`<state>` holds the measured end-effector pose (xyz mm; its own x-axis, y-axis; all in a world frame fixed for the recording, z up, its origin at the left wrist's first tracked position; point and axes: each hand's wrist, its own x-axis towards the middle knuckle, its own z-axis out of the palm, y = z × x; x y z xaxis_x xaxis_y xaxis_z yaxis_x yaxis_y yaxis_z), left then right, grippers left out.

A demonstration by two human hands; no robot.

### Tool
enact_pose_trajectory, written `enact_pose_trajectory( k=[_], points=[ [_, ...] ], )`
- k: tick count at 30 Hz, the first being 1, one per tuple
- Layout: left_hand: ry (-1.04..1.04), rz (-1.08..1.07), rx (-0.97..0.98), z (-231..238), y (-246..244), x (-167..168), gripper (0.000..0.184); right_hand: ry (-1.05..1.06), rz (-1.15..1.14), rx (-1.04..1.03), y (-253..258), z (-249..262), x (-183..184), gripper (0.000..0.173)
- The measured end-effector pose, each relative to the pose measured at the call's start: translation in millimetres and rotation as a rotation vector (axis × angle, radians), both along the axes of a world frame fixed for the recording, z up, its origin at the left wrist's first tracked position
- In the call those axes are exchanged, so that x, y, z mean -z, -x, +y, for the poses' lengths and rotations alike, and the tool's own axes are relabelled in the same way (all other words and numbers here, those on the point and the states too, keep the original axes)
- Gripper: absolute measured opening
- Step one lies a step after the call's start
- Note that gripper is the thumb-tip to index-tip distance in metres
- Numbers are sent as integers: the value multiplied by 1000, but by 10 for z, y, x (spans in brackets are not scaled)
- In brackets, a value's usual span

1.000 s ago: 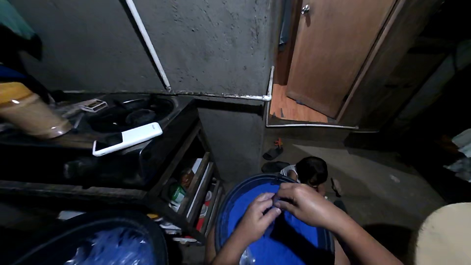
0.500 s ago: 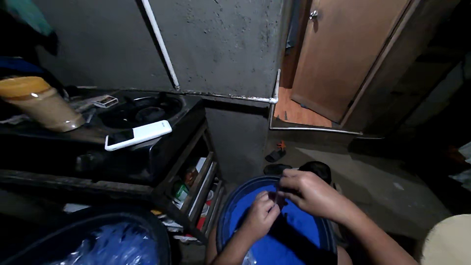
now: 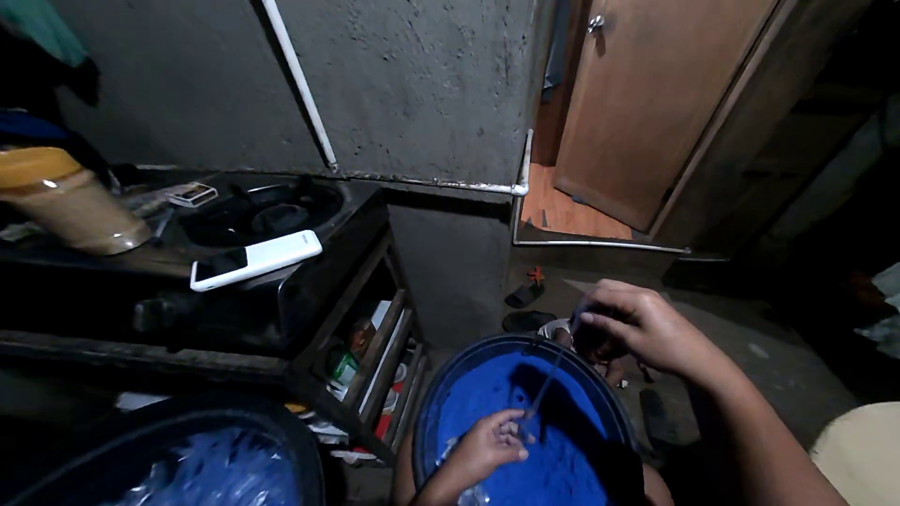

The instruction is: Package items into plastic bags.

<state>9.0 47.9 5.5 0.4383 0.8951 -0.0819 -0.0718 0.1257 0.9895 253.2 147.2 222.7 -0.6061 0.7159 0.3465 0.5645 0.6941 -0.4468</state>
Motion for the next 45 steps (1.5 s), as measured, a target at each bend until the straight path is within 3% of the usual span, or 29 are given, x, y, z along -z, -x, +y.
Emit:
enact_pose_trajectory(
  k=[12,20,28,32,37,45],
  points=[
    [88,-103,-2,-149,-23,-271,52,196,37,232,-96,175,85,13],
    [-9,156,-19,-196,-28,-442,56,400,231,209,-231,364,322,12],
    [-137,286,64,-178,115,-498,61,459,296,190,-275,424,448,11],
    [-137,259,142,-179,182,-505,63,444,338,98,-240,329,381,13],
    [-89,132,166,-221,184,-500,65,411,348,139,-209,317,365,13],
    [-143,5,208,-204,155,-445,49,534,419,4,-174,207,405,13]
  ],
)
